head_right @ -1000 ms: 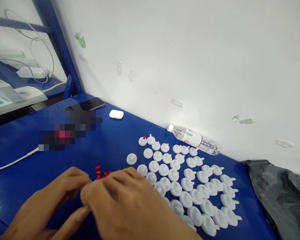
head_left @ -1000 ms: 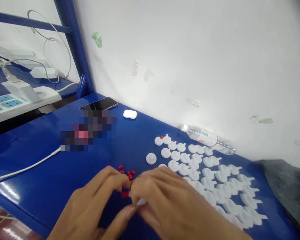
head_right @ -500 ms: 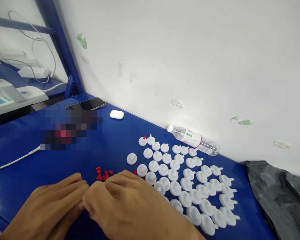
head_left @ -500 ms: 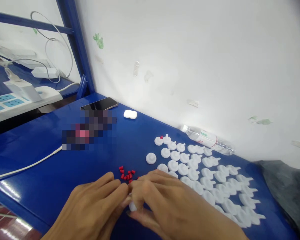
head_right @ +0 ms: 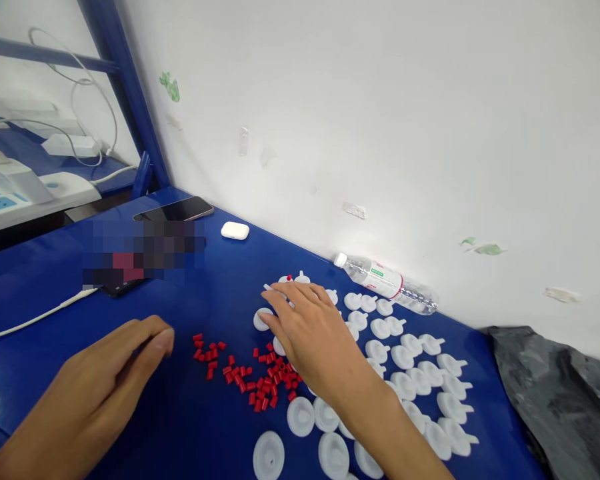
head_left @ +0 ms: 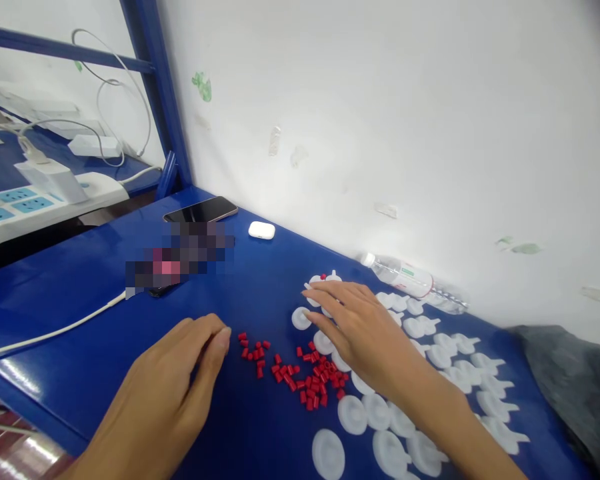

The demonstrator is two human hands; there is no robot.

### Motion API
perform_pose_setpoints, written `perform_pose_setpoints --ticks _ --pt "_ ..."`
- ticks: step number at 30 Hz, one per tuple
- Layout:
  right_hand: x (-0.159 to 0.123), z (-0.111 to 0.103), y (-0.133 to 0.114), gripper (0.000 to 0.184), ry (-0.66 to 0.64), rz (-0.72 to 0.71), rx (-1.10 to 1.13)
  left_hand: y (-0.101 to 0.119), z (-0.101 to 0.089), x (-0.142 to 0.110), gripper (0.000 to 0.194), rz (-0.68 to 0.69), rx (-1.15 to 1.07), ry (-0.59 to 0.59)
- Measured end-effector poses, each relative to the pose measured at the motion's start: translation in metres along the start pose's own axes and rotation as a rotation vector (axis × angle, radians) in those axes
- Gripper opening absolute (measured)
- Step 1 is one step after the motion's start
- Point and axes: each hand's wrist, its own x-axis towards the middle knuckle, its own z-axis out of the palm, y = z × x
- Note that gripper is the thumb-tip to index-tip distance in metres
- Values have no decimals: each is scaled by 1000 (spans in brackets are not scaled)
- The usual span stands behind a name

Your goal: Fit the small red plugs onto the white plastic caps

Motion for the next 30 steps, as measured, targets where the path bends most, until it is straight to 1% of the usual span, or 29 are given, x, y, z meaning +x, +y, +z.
perform_pose_setpoints --ticks 1,4,7,9,10,12,15,17,19,20,23,25,26,27,30 --pt "0 2 0 34 -22 -4 -6 0 5 3 38 5 32 0" --pt "-1 2 -2 37 -65 3 3 -8 18 6 33 -48 87 -8" --pt "0 -2 0 36 -3 60 -13 -18 26 4 31 -65 102 -74" --pt "1 -2 3 38 48 108 -86 -22 29 3 30 -53 106 -86" --pt "1 0 5 39 53 125 -128 -22 29 3 30 -47 107 -77" --pt "0 5 8 43 20 130 -178 -22 29 3 31 -42 106 -54" --pt "-1 13 12 46 -62 83 -182 -21 29 4 32 -43 92 -45" --pt "-2 15 14 48 -67 59 -170 -20 28 4 32 -38 78 -31" --pt "-1 12 14 46 -7 44 -136 -18 26 5 30 -20 62 0" --pt "0 9 14 43 53 34 -104 -17 24 5 28 -2 55 26" --pt "2 -5 7 23 291 0 17 -9 18 5 18 86 31 112" --pt "3 -13 -2 11 390 -32 83 -3 14 2 13 138 12 140" --pt "3 -17 -8 8 399 -49 113 0 12 0 12 148 1 142" --pt "3 -20 -14 8 376 -73 148 3 11 -2 12 150 -10 138" --pt "4 -24 -37 19 248 -188 237 4 11 -12 13 163 -32 113"
